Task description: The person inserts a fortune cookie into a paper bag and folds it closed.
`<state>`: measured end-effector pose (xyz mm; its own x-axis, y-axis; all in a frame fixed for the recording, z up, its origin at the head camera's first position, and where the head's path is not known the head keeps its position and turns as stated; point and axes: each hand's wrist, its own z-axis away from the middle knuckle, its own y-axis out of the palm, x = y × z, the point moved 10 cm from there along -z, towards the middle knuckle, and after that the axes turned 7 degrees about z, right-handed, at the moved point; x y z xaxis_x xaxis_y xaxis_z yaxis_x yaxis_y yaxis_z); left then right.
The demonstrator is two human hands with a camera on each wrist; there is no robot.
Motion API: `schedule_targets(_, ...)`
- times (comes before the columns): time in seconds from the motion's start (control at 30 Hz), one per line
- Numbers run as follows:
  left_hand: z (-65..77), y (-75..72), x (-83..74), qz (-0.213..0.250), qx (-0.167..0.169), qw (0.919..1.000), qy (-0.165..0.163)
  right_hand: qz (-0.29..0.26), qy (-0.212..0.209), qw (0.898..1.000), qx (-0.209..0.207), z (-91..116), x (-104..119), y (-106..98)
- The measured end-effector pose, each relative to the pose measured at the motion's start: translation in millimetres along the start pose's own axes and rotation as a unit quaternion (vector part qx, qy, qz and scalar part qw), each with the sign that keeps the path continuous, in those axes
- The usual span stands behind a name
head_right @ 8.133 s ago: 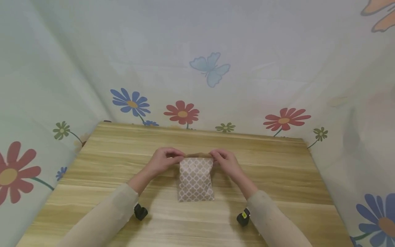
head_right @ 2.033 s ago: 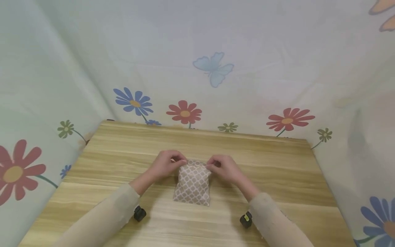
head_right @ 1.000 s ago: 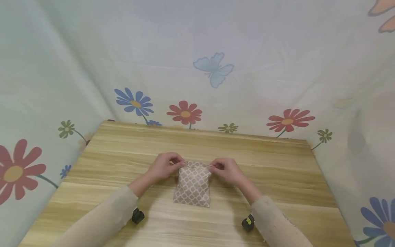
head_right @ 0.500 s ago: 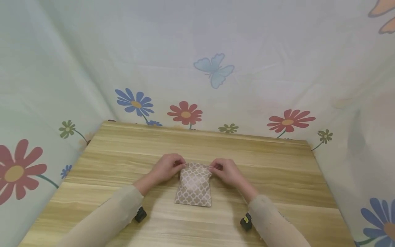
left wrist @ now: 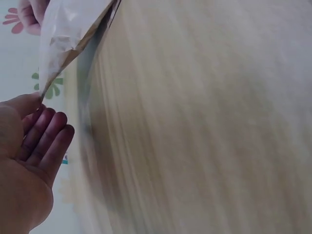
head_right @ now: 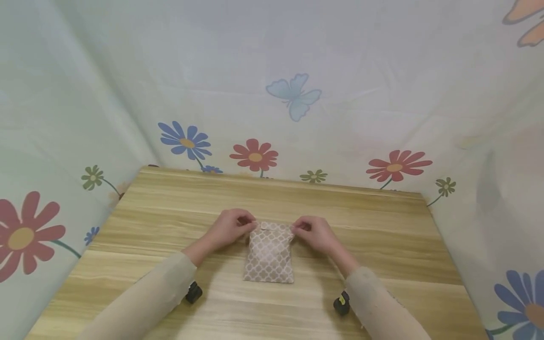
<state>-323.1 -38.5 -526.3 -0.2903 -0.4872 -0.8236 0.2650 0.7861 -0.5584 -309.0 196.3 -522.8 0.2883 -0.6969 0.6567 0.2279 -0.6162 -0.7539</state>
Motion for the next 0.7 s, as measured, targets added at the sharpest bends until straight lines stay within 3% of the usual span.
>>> schedule_targets(0.23,-8.0,-8.6,-3.1,0.015,-0.02,0.9997,-0.001,-0.008,0.043,0.999,-0.014,-3,-16,-11)
schedule_targets(0.4,-9.9,-14.2,-4.2,0.0,-0.027,0.9996,0.001,-0.016,0.055,0.998,-0.012,-4,-22,-14)
schedule_targets(0.57,-6.1,-19.1,-9.1,-0.038,-0.02,0.999,0.005,-0.002,0.05,0.998,-0.026,-1,-24,-22)
schedule_targets(0.7,1.8,-29.6,-17.0,-0.118,-0.018,0.9927,0.017,0.01,0.027,0.998,-0.049,7,-17,-38)
